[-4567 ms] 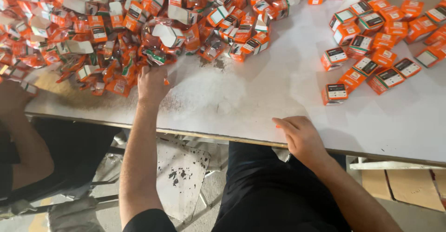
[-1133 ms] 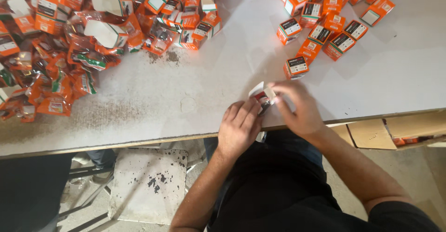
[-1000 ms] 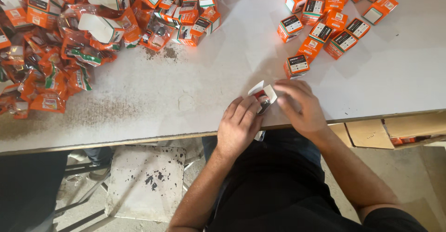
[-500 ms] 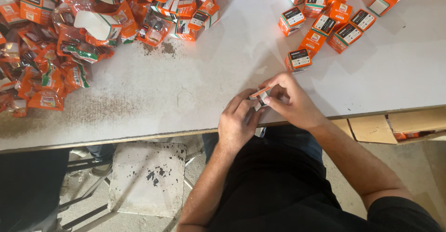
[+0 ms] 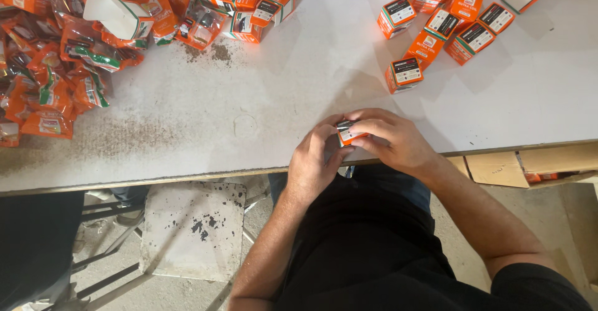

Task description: The person folds flat cardboard blanks into small orange product boxes at a table, pressing the flaps closed by hand, and places each finished box onto a pile among plastic-wrapped items. They repeatedly reach for a new blank, fold it, and set it with the stacked boxes.

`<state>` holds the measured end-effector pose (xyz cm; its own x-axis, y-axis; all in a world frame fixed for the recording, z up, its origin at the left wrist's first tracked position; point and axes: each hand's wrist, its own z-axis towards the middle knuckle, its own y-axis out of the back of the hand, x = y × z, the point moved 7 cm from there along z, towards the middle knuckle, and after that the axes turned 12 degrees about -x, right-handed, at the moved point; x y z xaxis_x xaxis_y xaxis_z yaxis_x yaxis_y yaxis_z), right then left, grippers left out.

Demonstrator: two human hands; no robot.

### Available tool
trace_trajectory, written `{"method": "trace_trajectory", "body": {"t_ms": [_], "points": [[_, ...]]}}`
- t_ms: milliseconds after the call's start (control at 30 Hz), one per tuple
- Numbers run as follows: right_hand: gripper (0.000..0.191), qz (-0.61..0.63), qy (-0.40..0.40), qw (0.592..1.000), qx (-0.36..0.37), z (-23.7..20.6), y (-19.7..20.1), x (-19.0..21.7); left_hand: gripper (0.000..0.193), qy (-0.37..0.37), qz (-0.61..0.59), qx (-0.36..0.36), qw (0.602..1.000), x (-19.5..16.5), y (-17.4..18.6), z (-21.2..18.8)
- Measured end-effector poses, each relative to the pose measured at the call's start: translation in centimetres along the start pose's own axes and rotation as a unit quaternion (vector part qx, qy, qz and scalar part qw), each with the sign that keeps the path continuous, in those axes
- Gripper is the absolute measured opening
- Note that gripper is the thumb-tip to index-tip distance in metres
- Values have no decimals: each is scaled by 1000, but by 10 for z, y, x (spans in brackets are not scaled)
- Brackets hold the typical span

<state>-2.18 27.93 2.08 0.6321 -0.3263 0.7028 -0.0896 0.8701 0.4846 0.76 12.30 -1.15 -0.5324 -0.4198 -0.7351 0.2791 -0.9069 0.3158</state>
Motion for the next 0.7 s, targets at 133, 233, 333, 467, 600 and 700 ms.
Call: {"method": "trace_trajectory", "body": {"t_ms": [133,233,333,467,600,700], "points": [[24,-25,4,1000,-1,-3,-2,-4,55,-5,-6,-3,1000,-4,0,2],[22,-37,50,998,21,-4,-2,2,44,-26,35,3,999,-10,1,4],[35,-116,146,981,49,-8,-2,16,31,-117,111,-16,987,-27,5,1],[34,-262,195,945,29,-10,2,30,22,-177,136,32,974,-34,6,4],[38,-447,153,879,-73,11,32,24,35,-207,210,1,956,4,51,58],[40,-431,103,880,-172,14,55,21,42,-154,305,-142,929,76,116,133]]}}
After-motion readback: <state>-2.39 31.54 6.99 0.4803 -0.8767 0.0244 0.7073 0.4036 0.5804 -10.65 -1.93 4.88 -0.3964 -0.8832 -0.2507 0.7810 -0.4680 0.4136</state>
